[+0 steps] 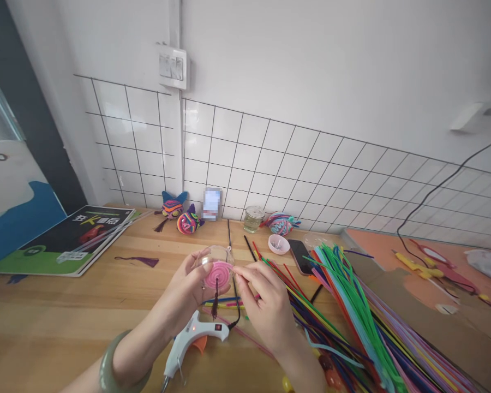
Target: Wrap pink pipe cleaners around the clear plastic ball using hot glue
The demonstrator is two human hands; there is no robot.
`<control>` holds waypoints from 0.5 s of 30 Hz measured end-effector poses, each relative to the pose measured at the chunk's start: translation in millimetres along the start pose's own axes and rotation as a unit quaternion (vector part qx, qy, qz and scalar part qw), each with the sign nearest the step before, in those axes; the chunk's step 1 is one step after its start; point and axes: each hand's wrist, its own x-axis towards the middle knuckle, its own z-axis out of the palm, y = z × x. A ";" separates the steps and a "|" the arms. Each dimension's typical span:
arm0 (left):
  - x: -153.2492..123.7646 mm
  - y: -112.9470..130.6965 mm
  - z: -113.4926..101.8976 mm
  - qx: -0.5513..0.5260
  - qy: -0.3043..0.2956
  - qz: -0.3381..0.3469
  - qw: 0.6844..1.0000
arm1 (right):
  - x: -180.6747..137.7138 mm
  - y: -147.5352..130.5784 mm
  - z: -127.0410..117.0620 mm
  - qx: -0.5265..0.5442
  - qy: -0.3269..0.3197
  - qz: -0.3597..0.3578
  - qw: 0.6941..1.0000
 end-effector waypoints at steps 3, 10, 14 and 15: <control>-0.4 -0.4 -0.8 -0.006 -0.005 0.000 1.000 | -1.4 -0.2 1.1 -0.003 -0.007 0.002 1.000; 0.3 -3.7 -4.5 -0.004 -0.027 0.008 1.000 | -2.2 -1.3 2.9 0.003 -0.001 -0.005 1.000; -0.9 -4.6 -4.2 -0.015 -0.032 0.025 0.999 | -2.1 -6.5 -0.3 0.004 0.007 -0.005 1.000; -1.5 -4.6 -3.7 -0.018 -0.032 0.029 0.999 | -1.8 -8.2 -1.8 0.005 0.011 -0.006 1.000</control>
